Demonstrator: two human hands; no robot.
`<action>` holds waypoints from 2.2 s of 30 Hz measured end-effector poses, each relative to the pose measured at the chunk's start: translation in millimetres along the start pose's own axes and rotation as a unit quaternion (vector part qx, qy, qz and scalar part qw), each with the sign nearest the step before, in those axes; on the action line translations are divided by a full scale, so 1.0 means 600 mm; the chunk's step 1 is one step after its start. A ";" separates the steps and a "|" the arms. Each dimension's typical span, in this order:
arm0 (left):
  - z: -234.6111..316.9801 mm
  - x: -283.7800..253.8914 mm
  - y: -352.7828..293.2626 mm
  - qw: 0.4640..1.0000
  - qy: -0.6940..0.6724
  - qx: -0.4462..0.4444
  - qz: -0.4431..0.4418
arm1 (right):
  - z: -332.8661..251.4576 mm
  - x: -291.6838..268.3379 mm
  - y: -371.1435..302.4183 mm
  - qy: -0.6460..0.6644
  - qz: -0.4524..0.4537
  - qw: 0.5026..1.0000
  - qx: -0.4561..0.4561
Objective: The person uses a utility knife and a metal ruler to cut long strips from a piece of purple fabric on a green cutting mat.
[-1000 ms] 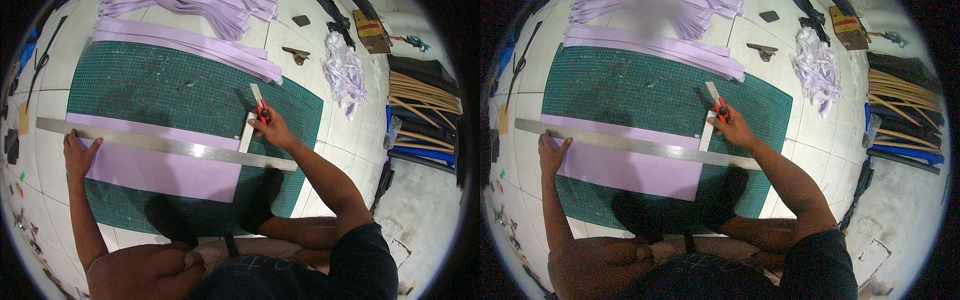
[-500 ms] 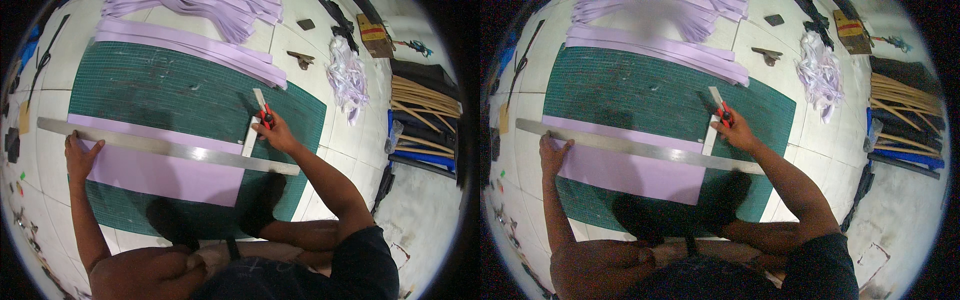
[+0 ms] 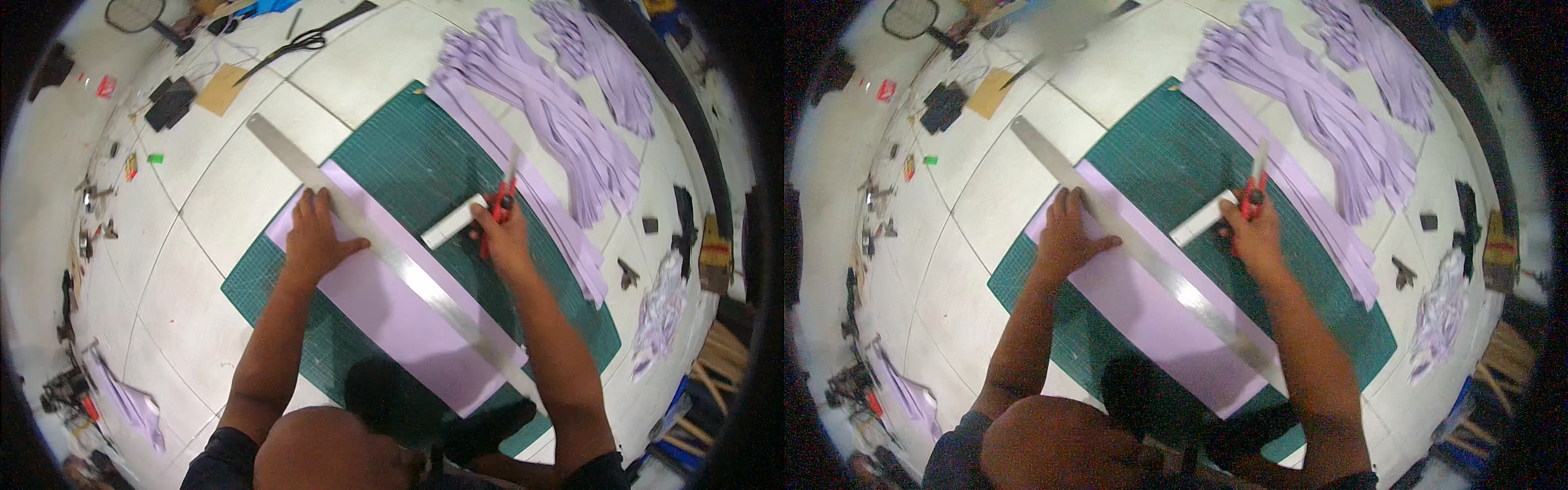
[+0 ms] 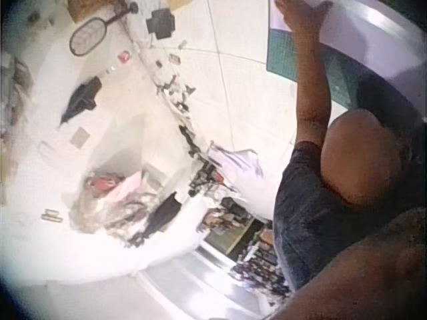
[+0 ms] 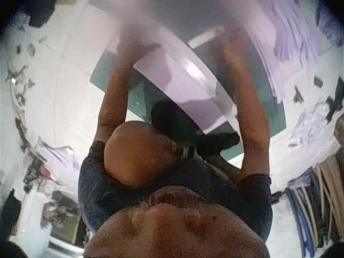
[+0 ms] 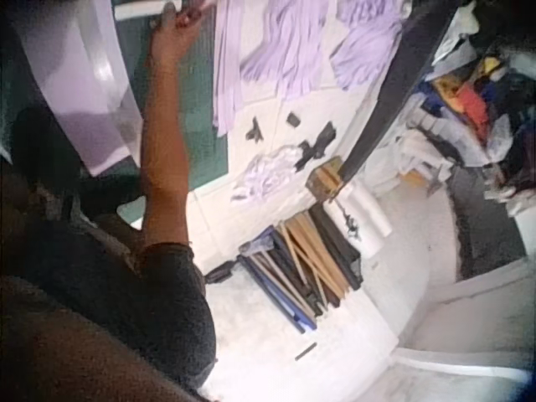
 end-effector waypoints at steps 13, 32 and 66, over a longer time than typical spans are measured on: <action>-0.002 -0.015 0.002 0.999 -0.041 -0.025 -0.019 | -0.037 0.305 0.175 0.025 -0.079 0.996 -0.036; -0.011 0.001 0.010 0.999 -0.011 -0.021 -0.026 | -0.025 0.310 0.182 0.012 -0.098 0.994 -0.043; -0.005 0.032 0.042 0.991 0.115 0.042 -0.048 | 0.134 -0.428 -0.303 -0.151 -0.056 0.968 0.194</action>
Point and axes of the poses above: each hand's wrist, its own y-axis towards the middle knuckle, its own x-axis out of the palm, z = x × y, the point moved 5 cm from there along y, towards the middle knuckle, and after that the axes turned 8 degrees about -x, right-handed, at the moved point
